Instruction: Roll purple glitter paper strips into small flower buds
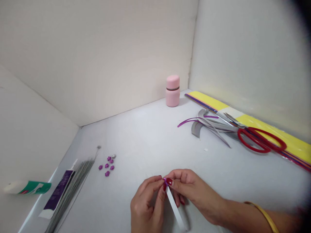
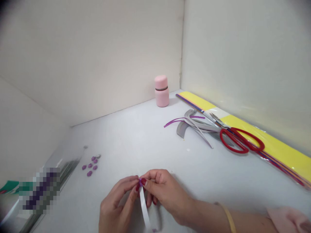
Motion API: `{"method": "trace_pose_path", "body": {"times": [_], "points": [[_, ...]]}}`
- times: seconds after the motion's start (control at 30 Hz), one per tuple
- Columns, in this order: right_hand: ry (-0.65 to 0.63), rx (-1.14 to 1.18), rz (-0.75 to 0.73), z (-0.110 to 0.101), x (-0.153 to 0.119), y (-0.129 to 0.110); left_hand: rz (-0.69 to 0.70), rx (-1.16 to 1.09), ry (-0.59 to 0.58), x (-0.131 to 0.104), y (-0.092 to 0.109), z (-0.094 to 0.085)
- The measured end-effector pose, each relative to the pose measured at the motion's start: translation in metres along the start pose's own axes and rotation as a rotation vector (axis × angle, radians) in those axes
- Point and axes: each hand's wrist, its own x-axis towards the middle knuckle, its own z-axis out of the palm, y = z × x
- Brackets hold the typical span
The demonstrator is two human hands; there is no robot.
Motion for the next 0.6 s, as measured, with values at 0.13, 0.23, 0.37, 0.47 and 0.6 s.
{"method": "trace_pose_path", "body": {"times": [0.13,0.23,0.37,0.47,0.6], "points": [[-0.022,0.016,-0.016,-0.002,0.001,0.002,-0.184,-0.15,-0.033,0.002,0.004,0.001],[-0.035,0.048,-0.01,-0.003,0.002,0.004,-0.139,-0.145,-0.068,0.004,0.007,0.0],[-0.05,0.063,-0.009,-0.003,0.002,0.005,-0.334,-0.263,-0.095,0.006,0.009,-0.002],[-0.01,-0.005,0.018,-0.003,0.002,0.004,-0.471,-0.371,-0.117,0.009,0.01,-0.003],[-0.026,0.015,0.051,-0.004,0.002,0.001,-0.612,-0.513,-0.102,0.013,0.011,-0.006]]}}
